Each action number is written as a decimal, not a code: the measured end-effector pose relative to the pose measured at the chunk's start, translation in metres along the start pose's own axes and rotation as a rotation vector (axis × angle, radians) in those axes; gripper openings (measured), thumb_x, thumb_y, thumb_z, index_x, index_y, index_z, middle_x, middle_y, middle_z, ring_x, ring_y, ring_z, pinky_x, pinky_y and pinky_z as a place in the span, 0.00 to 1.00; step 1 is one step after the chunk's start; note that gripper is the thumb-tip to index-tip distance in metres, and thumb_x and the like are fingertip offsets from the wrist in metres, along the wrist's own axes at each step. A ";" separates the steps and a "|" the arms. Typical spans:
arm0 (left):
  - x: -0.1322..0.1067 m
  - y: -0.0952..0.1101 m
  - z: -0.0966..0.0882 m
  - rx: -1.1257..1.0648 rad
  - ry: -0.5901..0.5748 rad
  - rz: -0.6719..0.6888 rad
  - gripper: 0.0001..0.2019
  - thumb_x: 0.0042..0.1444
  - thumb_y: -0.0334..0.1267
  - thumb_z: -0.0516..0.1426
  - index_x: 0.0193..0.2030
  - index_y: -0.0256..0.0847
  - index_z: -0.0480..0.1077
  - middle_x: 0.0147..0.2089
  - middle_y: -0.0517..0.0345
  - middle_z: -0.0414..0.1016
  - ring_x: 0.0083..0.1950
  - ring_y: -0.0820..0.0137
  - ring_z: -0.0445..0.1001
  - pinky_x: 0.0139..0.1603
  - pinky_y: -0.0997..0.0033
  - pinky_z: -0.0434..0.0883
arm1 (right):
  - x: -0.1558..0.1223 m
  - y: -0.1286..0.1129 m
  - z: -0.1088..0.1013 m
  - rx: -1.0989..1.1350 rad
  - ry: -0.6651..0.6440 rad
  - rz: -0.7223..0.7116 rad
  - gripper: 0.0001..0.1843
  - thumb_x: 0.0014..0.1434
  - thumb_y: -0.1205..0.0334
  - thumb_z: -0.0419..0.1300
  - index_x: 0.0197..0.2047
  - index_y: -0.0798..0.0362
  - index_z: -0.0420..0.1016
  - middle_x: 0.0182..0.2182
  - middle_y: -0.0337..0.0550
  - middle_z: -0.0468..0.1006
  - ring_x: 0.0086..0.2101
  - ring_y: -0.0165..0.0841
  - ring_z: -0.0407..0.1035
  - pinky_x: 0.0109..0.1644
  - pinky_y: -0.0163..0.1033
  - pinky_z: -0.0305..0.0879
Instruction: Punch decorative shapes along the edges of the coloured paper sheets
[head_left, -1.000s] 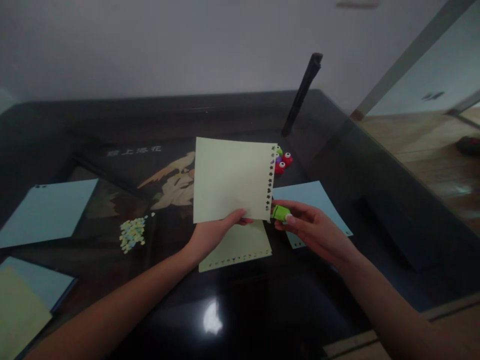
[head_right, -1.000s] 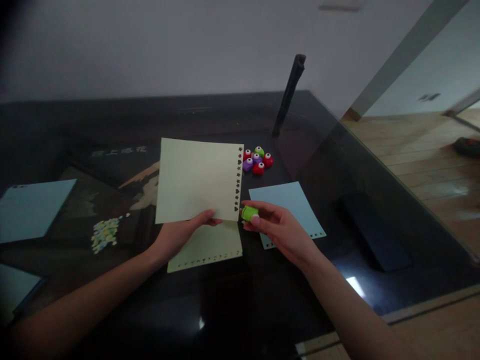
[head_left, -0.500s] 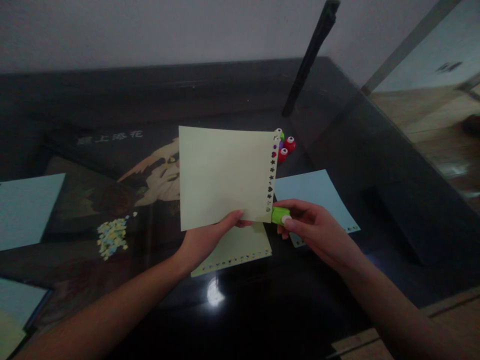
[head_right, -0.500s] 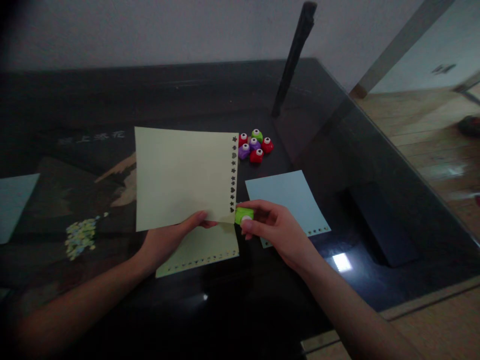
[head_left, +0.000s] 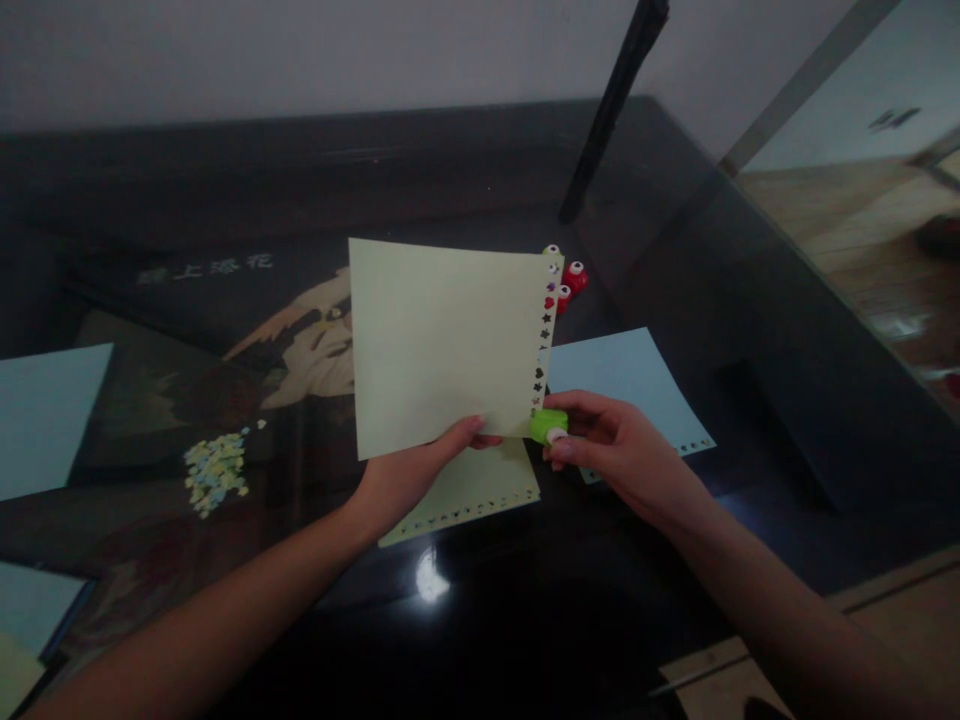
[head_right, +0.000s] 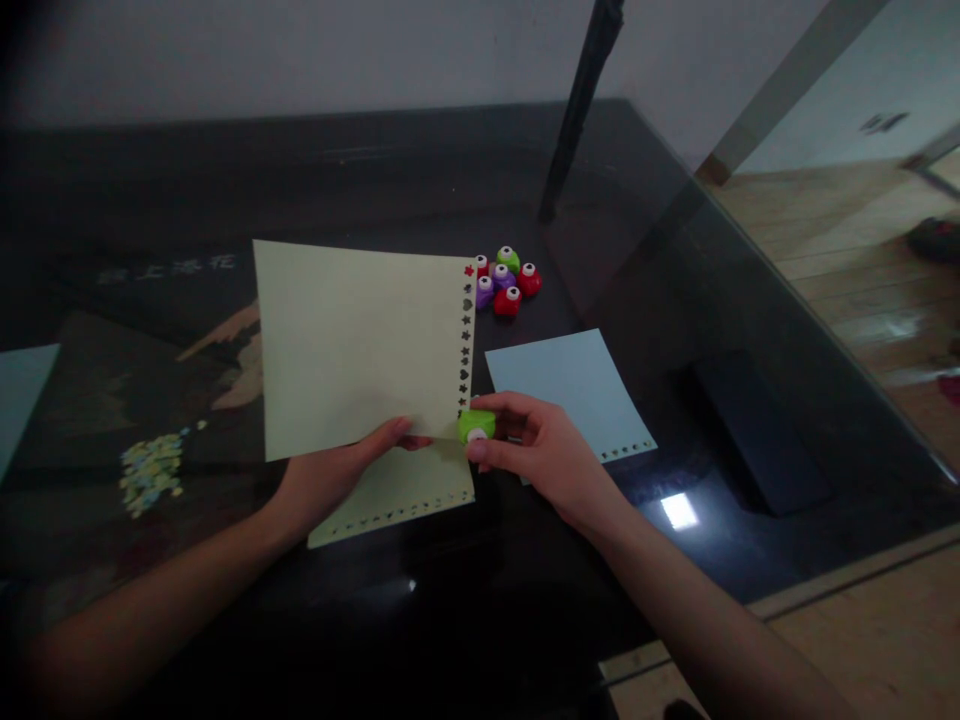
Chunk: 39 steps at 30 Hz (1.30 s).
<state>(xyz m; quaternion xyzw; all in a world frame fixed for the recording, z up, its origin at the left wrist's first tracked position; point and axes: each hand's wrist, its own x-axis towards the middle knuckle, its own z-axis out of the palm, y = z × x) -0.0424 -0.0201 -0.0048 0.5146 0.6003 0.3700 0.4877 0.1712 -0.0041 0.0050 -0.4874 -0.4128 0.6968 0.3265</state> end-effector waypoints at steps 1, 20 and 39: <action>0.000 0.000 0.000 -0.002 0.000 -0.002 0.10 0.52 0.40 0.60 0.21 0.48 0.76 0.33 0.59 0.81 0.43 0.59 0.76 0.61 0.56 0.63 | 0.000 0.000 0.000 0.001 0.001 0.004 0.20 0.40 0.64 0.71 0.39 0.48 0.77 0.31 0.38 0.79 0.27 0.28 0.70 0.32 0.37 0.70; -0.002 0.004 0.001 0.117 -0.030 0.025 0.09 0.53 0.44 0.57 0.28 0.47 0.75 0.38 0.63 0.82 0.48 0.61 0.77 0.61 0.58 0.67 | 0.001 0.001 0.006 0.155 -0.070 0.024 0.14 0.48 0.58 0.69 0.40 0.49 0.79 0.34 0.39 0.80 0.30 0.26 0.71 0.38 0.37 0.70; -0.001 0.006 0.001 0.124 -0.025 0.043 0.09 0.54 0.43 0.57 0.27 0.46 0.75 0.33 0.62 0.82 0.44 0.63 0.79 0.60 0.61 0.68 | 0.002 -0.001 0.008 0.164 -0.016 0.094 0.19 0.42 0.65 0.72 0.40 0.50 0.79 0.34 0.38 0.81 0.28 0.25 0.71 0.38 0.36 0.70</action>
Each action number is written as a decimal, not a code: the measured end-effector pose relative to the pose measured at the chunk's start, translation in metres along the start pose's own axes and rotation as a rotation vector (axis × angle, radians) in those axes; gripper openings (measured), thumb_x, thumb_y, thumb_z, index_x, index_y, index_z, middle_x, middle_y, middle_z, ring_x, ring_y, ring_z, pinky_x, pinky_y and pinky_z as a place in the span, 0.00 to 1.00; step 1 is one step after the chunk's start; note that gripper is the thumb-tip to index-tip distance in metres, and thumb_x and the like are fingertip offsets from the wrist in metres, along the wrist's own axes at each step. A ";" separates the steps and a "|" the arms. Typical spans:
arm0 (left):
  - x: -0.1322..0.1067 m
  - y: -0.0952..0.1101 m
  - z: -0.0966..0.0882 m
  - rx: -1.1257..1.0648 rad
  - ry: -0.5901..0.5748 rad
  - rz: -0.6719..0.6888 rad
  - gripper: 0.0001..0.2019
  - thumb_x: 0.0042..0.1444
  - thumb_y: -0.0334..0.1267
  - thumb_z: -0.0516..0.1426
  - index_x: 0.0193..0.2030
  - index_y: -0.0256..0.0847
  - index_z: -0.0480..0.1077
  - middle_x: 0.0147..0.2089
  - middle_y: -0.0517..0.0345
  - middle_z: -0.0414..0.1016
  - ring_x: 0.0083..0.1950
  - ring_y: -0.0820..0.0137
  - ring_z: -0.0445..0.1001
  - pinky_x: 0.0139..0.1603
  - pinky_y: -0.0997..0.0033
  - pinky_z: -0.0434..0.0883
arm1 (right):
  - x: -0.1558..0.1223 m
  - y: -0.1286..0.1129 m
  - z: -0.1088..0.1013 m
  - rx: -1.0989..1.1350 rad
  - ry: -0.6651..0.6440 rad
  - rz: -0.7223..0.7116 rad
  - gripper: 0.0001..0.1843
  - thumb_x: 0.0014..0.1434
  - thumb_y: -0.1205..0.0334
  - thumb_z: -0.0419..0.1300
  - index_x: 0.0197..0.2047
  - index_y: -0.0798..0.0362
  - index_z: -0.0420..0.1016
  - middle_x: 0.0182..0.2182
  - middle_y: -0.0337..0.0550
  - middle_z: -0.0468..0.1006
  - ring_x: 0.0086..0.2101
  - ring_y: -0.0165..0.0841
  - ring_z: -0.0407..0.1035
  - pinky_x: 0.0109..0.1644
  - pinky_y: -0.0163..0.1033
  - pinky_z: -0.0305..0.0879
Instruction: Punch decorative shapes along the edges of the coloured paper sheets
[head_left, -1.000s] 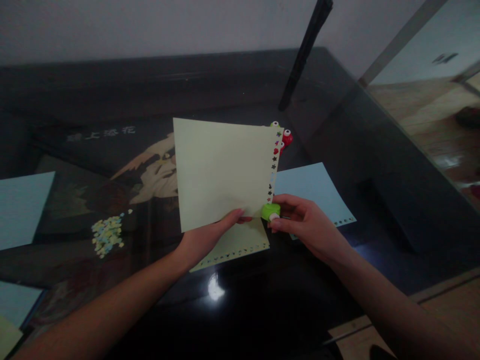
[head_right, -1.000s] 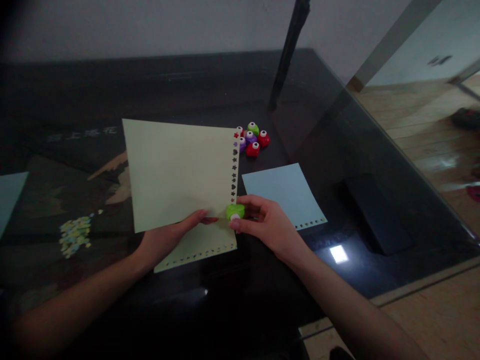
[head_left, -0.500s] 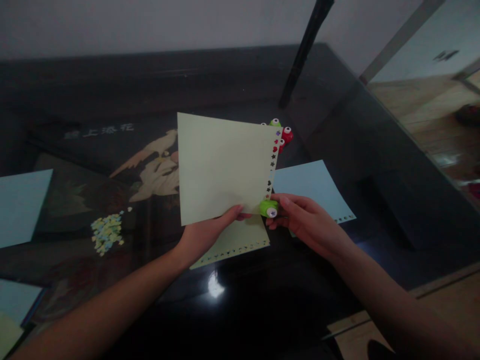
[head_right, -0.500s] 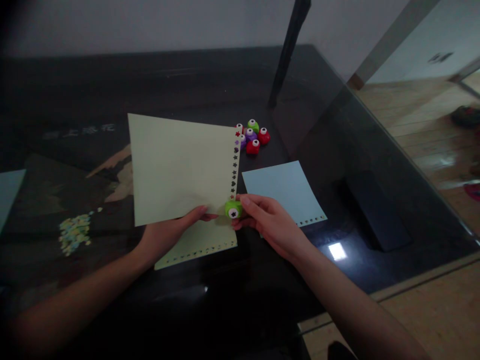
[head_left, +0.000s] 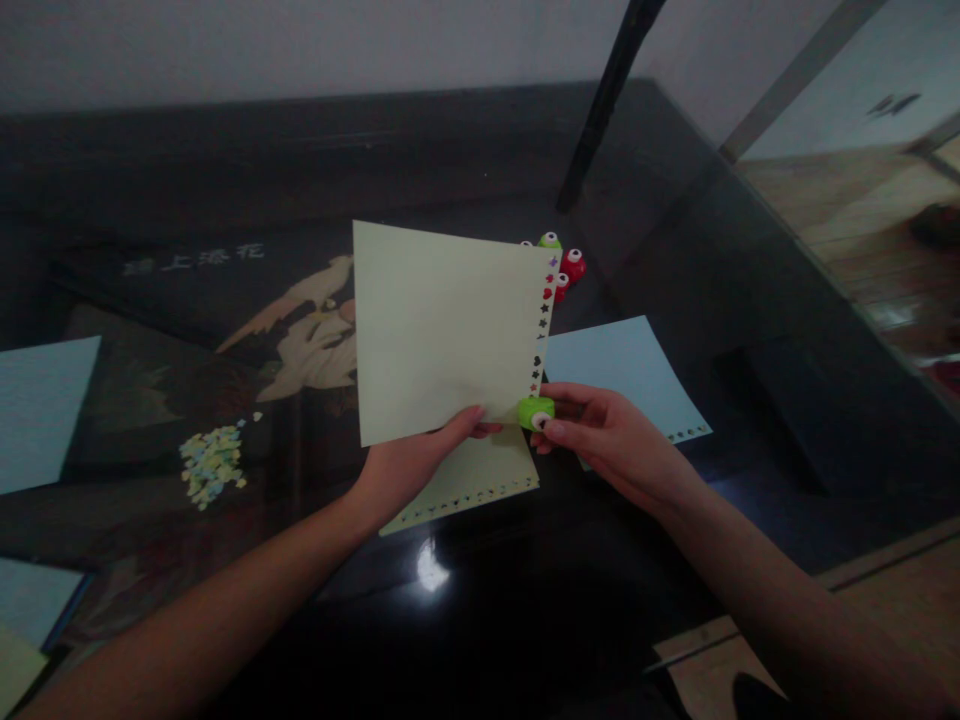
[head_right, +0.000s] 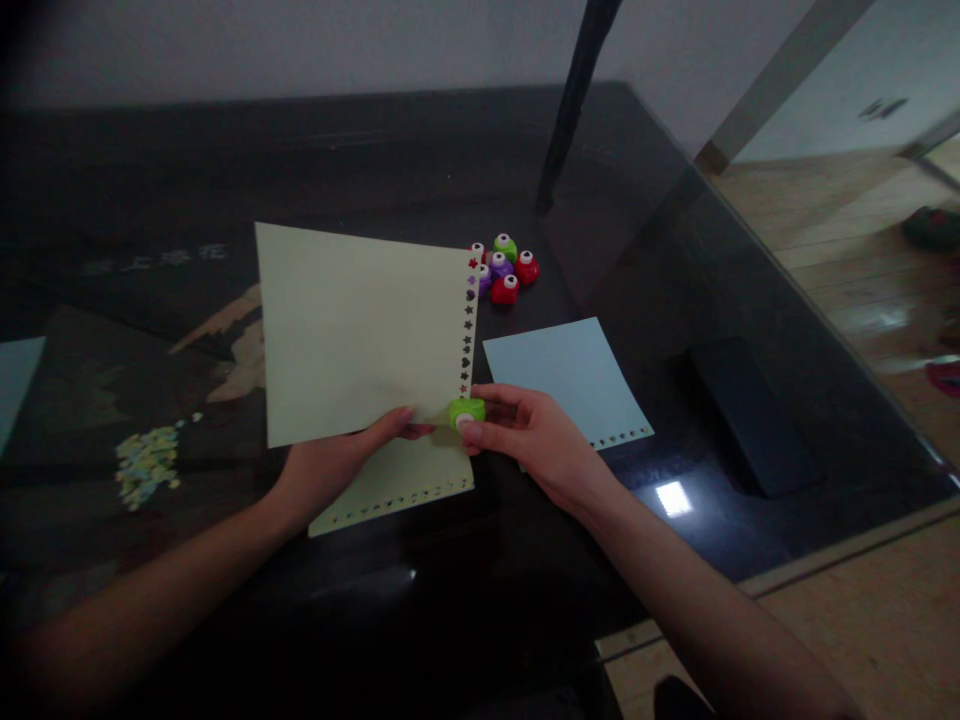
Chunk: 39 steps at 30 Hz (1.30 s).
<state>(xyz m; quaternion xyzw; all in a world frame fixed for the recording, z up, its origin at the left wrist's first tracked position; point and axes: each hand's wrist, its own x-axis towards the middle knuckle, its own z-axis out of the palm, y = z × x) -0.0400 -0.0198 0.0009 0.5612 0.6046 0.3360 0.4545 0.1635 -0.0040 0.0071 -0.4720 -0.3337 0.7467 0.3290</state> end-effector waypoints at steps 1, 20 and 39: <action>0.000 0.000 0.000 -0.001 -0.001 0.001 0.09 0.54 0.43 0.57 0.27 0.45 0.75 0.33 0.61 0.82 0.44 0.63 0.79 0.60 0.61 0.68 | 0.000 0.000 0.000 -0.007 0.010 0.006 0.19 0.41 0.66 0.72 0.39 0.50 0.78 0.34 0.37 0.81 0.28 0.25 0.71 0.39 0.36 0.70; 0.000 -0.001 0.000 -0.006 -0.011 0.008 0.08 0.55 0.41 0.57 0.28 0.46 0.76 0.35 0.63 0.83 0.44 0.64 0.79 0.60 0.63 0.68 | 0.001 0.001 0.002 -0.033 0.026 0.000 0.21 0.38 0.65 0.73 0.39 0.48 0.78 0.33 0.36 0.81 0.29 0.27 0.72 0.43 0.40 0.71; 0.000 -0.001 0.000 0.064 0.003 -0.015 0.11 0.54 0.47 0.56 0.27 0.48 0.76 0.41 0.62 0.82 0.50 0.60 0.76 0.63 0.55 0.62 | 0.002 0.003 0.003 -0.078 0.070 -0.012 0.19 0.38 0.64 0.73 0.37 0.48 0.77 0.31 0.36 0.81 0.30 0.29 0.73 0.43 0.41 0.70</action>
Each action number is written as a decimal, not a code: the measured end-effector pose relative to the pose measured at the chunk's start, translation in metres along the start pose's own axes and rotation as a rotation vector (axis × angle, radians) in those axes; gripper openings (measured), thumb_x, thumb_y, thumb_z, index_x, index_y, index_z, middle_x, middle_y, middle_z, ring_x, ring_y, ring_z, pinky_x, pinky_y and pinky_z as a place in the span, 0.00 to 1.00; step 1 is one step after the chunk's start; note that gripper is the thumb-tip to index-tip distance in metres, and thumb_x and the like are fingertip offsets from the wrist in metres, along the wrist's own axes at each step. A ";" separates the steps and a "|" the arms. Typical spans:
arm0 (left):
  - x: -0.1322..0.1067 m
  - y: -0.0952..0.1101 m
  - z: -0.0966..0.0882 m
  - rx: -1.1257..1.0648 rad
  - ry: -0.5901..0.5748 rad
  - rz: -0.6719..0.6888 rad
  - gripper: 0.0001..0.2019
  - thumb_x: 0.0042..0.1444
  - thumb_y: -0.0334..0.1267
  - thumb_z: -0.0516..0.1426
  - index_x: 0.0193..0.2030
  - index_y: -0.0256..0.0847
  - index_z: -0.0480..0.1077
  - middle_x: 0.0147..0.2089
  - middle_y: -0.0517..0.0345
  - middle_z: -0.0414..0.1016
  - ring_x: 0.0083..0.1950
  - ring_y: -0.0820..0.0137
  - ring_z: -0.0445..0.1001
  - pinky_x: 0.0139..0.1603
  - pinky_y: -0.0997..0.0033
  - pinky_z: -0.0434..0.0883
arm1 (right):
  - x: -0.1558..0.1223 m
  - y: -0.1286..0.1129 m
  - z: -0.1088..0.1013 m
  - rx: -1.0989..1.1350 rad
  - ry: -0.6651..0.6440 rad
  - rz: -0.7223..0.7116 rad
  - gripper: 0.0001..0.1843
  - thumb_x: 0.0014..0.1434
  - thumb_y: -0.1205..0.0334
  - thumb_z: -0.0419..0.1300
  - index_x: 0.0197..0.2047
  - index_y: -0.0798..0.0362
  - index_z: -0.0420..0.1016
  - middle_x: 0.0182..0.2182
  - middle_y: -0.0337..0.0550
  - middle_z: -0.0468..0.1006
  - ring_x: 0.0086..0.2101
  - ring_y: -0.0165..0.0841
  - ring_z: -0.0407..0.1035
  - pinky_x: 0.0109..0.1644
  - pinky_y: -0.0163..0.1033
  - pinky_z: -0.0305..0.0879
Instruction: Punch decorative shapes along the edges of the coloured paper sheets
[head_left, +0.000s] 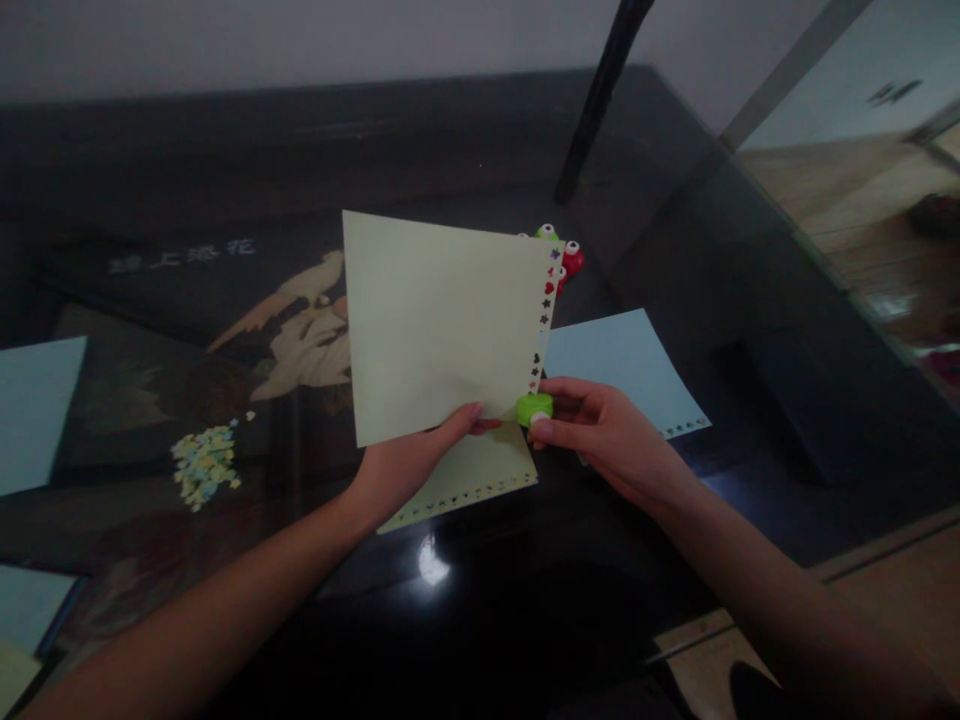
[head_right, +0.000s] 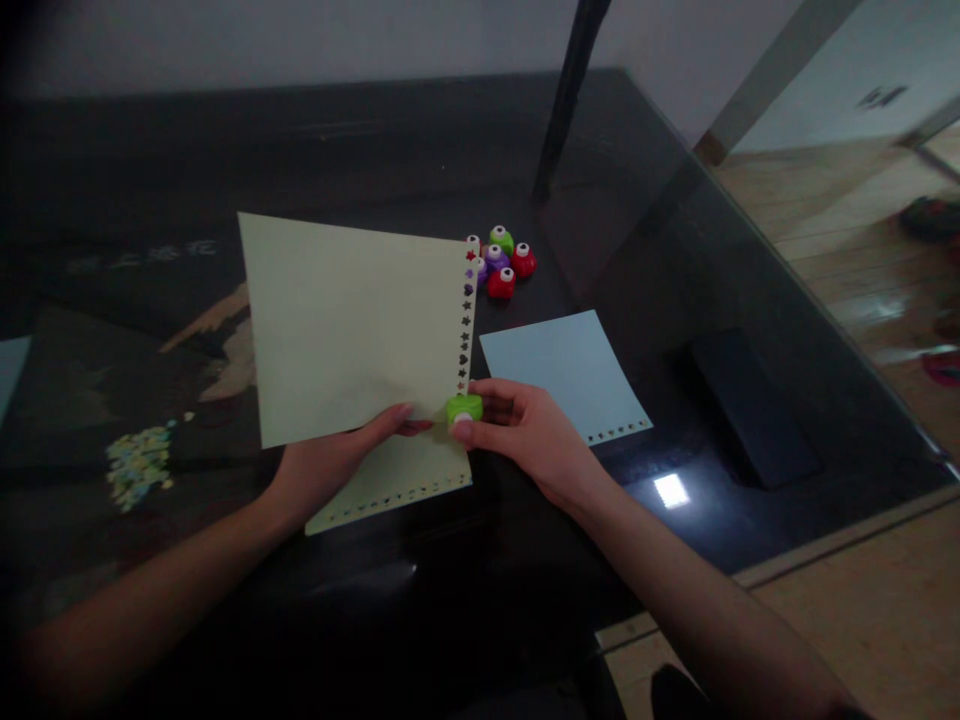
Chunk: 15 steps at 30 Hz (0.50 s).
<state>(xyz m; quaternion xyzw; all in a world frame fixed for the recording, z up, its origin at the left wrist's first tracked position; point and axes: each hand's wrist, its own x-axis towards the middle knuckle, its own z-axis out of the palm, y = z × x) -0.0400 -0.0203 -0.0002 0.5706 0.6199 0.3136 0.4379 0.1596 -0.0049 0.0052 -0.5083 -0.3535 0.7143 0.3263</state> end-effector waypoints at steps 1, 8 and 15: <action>0.000 0.000 0.000 0.009 0.006 0.003 0.11 0.54 0.47 0.56 0.28 0.48 0.77 0.41 0.62 0.82 0.49 0.60 0.76 0.64 0.55 0.61 | 0.000 0.000 0.000 0.005 0.000 0.001 0.19 0.38 0.64 0.73 0.37 0.48 0.77 0.31 0.36 0.81 0.30 0.28 0.73 0.44 0.41 0.70; -0.001 0.001 -0.001 0.054 0.019 0.003 0.13 0.55 0.48 0.55 0.27 0.48 0.77 0.41 0.59 0.82 0.50 0.59 0.75 0.65 0.53 0.59 | -0.002 -0.002 0.002 0.002 0.004 -0.001 0.19 0.38 0.65 0.72 0.37 0.49 0.78 0.32 0.36 0.81 0.29 0.28 0.72 0.42 0.40 0.72; -0.001 0.000 0.000 0.031 0.027 -0.014 0.10 0.54 0.47 0.56 0.27 0.50 0.77 0.41 0.63 0.82 0.52 0.60 0.75 0.65 0.55 0.60 | -0.001 -0.001 0.001 0.000 -0.007 -0.007 0.18 0.39 0.64 0.72 0.37 0.48 0.77 0.31 0.36 0.81 0.29 0.28 0.72 0.42 0.40 0.72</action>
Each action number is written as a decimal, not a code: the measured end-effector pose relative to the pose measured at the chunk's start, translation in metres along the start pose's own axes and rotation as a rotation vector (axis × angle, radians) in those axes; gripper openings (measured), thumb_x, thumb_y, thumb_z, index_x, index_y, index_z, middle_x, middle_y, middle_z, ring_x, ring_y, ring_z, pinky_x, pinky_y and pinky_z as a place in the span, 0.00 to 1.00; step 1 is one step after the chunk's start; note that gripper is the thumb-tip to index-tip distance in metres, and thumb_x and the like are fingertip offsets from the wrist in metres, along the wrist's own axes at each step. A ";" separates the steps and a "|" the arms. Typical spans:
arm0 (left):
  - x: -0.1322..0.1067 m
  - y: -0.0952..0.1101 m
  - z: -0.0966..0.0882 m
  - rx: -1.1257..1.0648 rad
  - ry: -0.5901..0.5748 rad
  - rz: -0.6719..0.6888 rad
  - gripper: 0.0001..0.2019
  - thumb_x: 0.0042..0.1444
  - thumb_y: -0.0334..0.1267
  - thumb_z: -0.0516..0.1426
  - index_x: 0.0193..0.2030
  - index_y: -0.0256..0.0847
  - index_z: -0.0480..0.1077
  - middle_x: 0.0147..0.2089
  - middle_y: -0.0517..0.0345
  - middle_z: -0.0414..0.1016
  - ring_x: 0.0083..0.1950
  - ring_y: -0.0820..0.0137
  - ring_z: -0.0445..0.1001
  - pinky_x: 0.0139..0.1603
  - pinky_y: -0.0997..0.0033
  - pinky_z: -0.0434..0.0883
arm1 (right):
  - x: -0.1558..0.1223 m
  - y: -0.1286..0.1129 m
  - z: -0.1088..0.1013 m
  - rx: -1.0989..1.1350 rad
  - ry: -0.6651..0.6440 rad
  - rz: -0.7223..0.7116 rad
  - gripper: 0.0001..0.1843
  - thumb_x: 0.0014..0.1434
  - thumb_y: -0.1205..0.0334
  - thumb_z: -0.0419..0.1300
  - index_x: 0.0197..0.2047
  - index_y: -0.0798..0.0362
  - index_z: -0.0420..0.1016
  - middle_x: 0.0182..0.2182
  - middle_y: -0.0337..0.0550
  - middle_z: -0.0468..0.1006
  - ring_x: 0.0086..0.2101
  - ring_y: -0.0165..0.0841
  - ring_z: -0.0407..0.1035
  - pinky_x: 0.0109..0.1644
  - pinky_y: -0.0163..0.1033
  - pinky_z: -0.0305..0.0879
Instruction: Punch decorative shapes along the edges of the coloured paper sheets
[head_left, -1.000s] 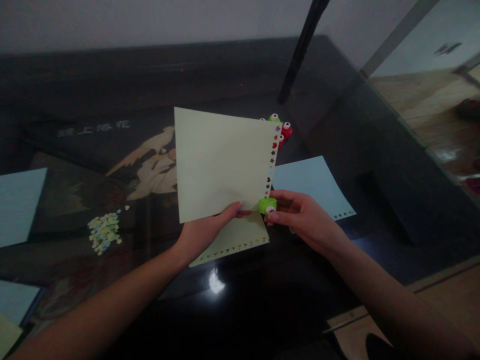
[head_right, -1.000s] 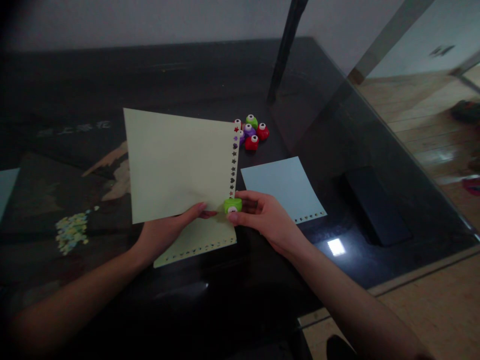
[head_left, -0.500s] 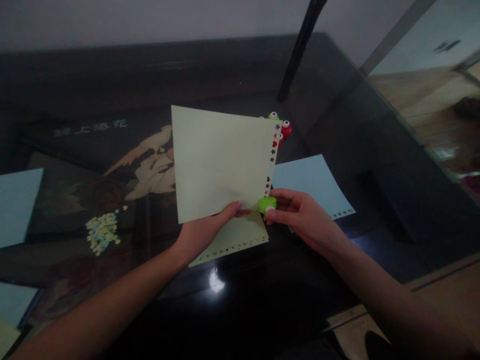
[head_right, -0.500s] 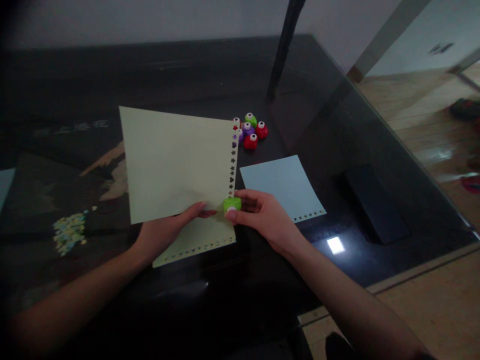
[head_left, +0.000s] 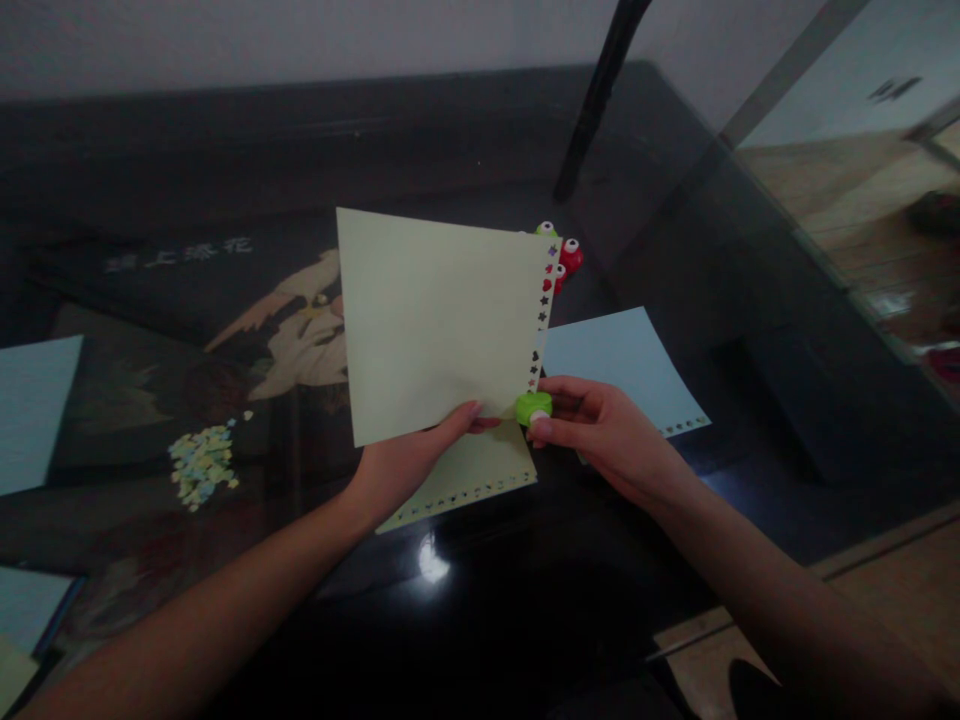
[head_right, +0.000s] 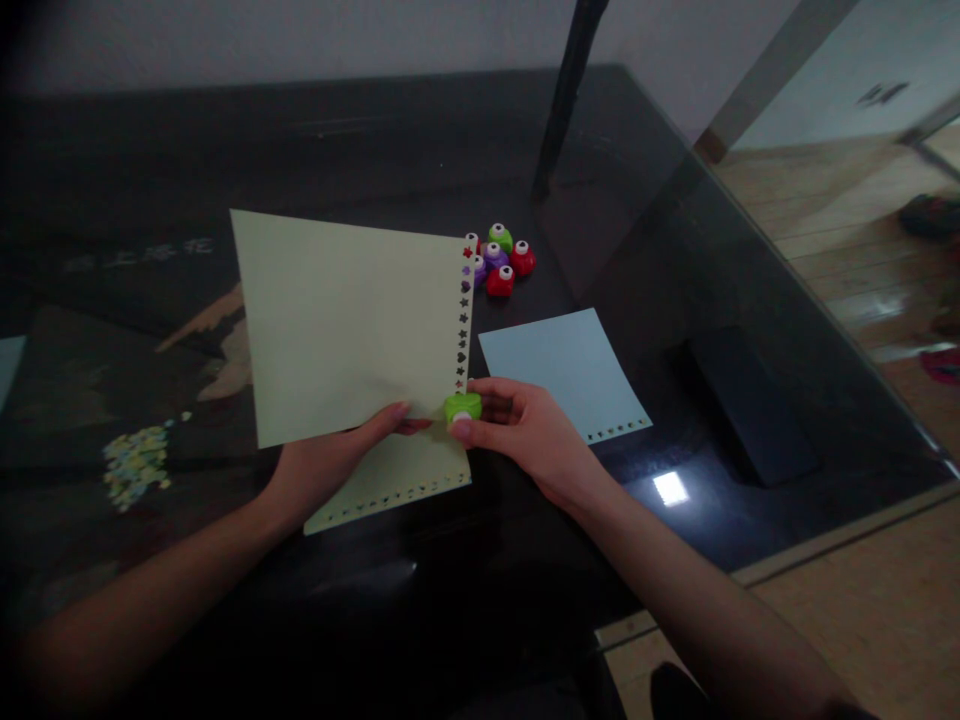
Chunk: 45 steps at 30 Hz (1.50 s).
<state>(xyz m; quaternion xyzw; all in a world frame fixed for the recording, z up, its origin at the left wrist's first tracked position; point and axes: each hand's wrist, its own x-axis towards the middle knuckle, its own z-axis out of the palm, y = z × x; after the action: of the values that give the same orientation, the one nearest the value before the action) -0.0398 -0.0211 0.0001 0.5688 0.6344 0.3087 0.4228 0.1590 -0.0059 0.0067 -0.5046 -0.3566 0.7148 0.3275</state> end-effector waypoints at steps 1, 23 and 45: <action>0.000 0.000 0.000 -0.001 0.005 -0.001 0.10 0.53 0.46 0.56 0.27 0.49 0.77 0.41 0.63 0.82 0.52 0.60 0.74 0.65 0.55 0.60 | 0.000 0.000 0.000 -0.006 -0.001 -0.004 0.18 0.39 0.64 0.72 0.37 0.48 0.77 0.31 0.36 0.81 0.29 0.28 0.72 0.42 0.41 0.72; 0.002 -0.002 0.001 -0.004 0.012 0.014 0.09 0.52 0.47 0.57 0.26 0.51 0.76 0.35 0.63 0.82 0.53 0.58 0.74 0.64 0.54 0.62 | 0.001 0.000 -0.001 0.006 0.006 0.013 0.18 0.38 0.65 0.73 0.35 0.48 0.77 0.32 0.36 0.81 0.32 0.28 0.73 0.44 0.40 0.70; 0.002 -0.004 0.001 0.055 0.021 0.037 0.13 0.54 0.49 0.56 0.26 0.47 0.76 0.40 0.58 0.82 0.51 0.57 0.75 0.62 0.54 0.63 | 0.003 0.006 -0.002 -0.004 -0.017 -0.036 0.19 0.39 0.64 0.72 0.37 0.51 0.75 0.33 0.36 0.80 0.33 0.27 0.73 0.46 0.38 0.68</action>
<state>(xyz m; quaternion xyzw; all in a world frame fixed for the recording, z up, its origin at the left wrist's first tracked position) -0.0404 -0.0202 -0.0038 0.5886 0.6364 0.3048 0.3947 0.1596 -0.0057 -0.0004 -0.4927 -0.3696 0.7123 0.3365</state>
